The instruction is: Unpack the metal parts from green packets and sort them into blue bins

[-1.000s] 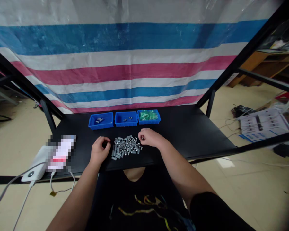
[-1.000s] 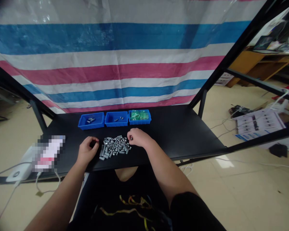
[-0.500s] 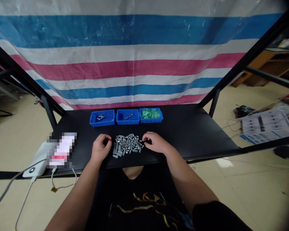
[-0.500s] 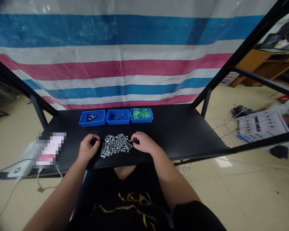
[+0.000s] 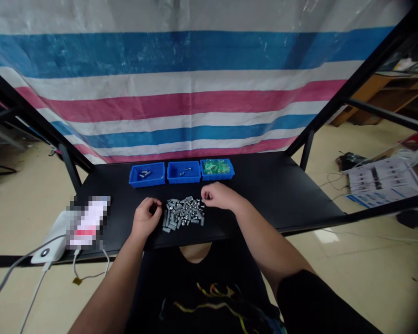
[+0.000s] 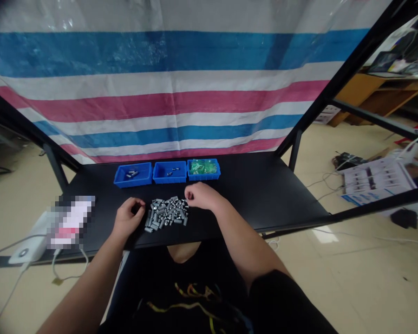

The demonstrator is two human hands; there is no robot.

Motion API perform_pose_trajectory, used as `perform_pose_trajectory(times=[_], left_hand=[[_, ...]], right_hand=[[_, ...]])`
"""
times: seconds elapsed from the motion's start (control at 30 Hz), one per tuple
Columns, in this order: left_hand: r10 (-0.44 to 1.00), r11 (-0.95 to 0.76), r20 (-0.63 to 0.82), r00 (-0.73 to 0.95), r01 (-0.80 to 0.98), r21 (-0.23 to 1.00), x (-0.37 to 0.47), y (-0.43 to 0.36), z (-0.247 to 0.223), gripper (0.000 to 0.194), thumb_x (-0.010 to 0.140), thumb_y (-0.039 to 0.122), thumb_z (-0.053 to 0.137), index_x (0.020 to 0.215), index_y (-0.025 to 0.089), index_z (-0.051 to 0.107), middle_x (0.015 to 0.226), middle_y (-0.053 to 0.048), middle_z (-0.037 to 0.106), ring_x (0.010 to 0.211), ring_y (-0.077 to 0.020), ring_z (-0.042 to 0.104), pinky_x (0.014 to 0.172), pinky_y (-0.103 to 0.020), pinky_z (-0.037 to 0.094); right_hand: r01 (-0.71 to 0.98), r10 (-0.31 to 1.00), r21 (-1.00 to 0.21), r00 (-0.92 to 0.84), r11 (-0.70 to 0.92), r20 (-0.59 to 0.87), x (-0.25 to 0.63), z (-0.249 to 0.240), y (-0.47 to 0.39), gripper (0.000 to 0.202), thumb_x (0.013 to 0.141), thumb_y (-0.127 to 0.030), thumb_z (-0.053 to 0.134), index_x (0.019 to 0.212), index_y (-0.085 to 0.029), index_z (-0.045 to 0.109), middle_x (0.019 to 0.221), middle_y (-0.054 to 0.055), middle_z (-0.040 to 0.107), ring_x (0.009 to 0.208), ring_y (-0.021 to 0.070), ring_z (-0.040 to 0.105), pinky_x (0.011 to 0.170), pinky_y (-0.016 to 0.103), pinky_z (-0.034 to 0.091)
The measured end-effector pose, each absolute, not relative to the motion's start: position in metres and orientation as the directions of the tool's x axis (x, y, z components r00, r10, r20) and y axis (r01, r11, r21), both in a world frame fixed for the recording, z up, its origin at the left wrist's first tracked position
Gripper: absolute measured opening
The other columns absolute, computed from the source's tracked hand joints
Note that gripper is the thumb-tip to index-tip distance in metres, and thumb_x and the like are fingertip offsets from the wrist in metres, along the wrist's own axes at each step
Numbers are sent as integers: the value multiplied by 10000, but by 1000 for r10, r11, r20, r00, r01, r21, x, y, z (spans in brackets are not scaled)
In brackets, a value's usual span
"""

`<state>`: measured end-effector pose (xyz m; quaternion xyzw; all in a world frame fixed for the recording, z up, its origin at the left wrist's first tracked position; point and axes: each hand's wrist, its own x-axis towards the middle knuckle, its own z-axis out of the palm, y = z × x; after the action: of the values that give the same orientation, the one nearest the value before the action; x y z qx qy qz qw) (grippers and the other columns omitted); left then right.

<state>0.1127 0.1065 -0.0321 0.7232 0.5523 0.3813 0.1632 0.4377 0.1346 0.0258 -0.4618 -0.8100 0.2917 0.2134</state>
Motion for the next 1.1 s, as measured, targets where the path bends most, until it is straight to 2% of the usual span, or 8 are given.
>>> perform_pose_trajectory(times=[0.07,0.17,0.23,0.37,0.53,0.8,0.97,1.1], left_hand=[[928,-331,360,99,661,673,112,104,-29,97,875,273,588,894,219,666,889,-29,678,840,-177,644,787,-296,501],[924,-365,351,151,617,697,110,93,-23,120,890,306,613,952,219,667,918,-33,682,847,-177,644,804,-304,511],[910,-412,337,240,616,672,108,80,-18,146,892,318,632,998,226,672,962,-42,692,892,-192,647,840,-325,512],[894,-447,286,345,733,512,108,54,-13,230,877,368,678,1077,257,696,1050,-60,712,1009,-252,636,903,-396,481],[902,-424,280,329,792,438,114,39,-17,208,935,362,623,1102,279,714,1059,-63,721,1034,-266,629,904,-408,468],[893,-435,298,339,819,373,112,23,-24,255,960,375,607,1184,293,698,1099,-80,717,1042,-274,632,870,-410,462],[902,-422,266,339,819,388,103,19,-23,187,973,364,584,1065,276,721,1018,-61,740,932,-251,657,829,-387,483],[883,-455,140,447,744,490,91,47,-1,194,965,396,589,1008,280,738,983,-41,756,882,-220,694,797,-325,523]], right_hand=[[609,925,-698,-296,376,240,429,34,147,152,799,-210,759,939,-201,702,896,21,739,675,122,619,662,251,459],[609,949,-730,-146,310,281,422,34,152,312,796,-303,794,1070,-211,677,993,42,747,659,124,610,667,270,481],[625,958,-727,-152,285,244,424,26,147,254,812,-290,769,1038,-213,680,945,28,741,643,121,596,662,271,480],[631,949,-712,-257,306,180,436,6,124,96,838,-204,702,934,-207,696,884,10,712,639,108,572,655,256,463],[539,889,-748,-434,387,147,440,-7,92,177,853,-161,677,1018,-215,708,900,11,668,657,105,544,621,233,439],[587,896,-682,-353,436,269,431,-19,79,229,847,-99,650,1017,-238,714,1032,49,630,889,178,618,795,295,499],[599,915,-693,-291,402,279,430,-26,81,192,857,-103,631,988,-230,695,1019,48,640,853,171,609,770,286,492],[598,925,-705,-252,381,286,430,-27,80,193,833,-80,616,952,-221,673,970,34,637,803,158,594,743,274,477]])
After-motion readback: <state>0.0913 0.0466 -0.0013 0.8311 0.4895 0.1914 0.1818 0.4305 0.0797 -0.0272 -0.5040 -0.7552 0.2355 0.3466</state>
